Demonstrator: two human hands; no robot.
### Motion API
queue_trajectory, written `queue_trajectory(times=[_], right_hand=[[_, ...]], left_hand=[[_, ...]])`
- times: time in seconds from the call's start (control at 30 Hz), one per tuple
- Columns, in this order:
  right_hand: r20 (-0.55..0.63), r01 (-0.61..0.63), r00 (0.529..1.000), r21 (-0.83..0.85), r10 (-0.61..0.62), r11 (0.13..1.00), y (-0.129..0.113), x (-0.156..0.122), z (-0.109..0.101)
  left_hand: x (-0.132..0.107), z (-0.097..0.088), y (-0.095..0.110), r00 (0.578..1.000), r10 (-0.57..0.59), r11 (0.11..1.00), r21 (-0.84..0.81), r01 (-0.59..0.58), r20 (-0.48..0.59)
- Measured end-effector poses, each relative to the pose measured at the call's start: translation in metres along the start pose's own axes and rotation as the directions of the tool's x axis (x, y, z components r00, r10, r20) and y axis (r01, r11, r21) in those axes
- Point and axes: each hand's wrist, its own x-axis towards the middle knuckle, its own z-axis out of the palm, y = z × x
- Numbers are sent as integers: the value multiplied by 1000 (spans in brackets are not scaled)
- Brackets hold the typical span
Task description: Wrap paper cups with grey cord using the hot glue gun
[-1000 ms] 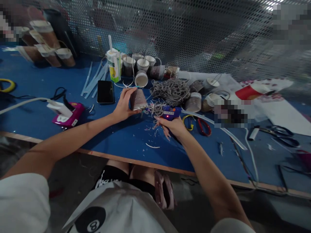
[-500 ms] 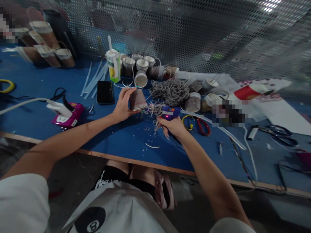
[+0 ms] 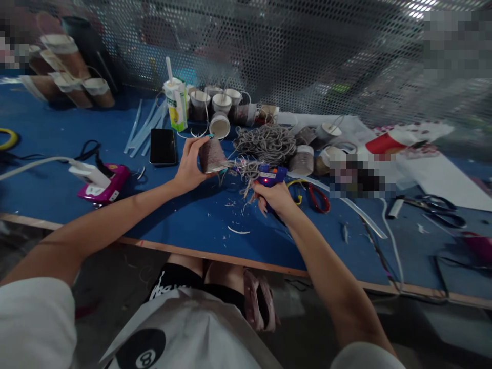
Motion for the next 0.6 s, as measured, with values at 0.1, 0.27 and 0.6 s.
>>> queue_trajectory(times=[0.1,0.27,0.6], right_hand=[[10,9,1000,-4,-8,1000,1,1,-2],[-10,7,1000,-22,-7,1000,0,1,-2],[-214,47,957,-547,-194,836,5,5,-31]], left_hand=[[0,-1,0,1000,-14,1000,-17,14,8],[1,-4,1,1000,-18,999,-46,18,4],[1,-2,-2,993,-116,985,-127,118,24]])
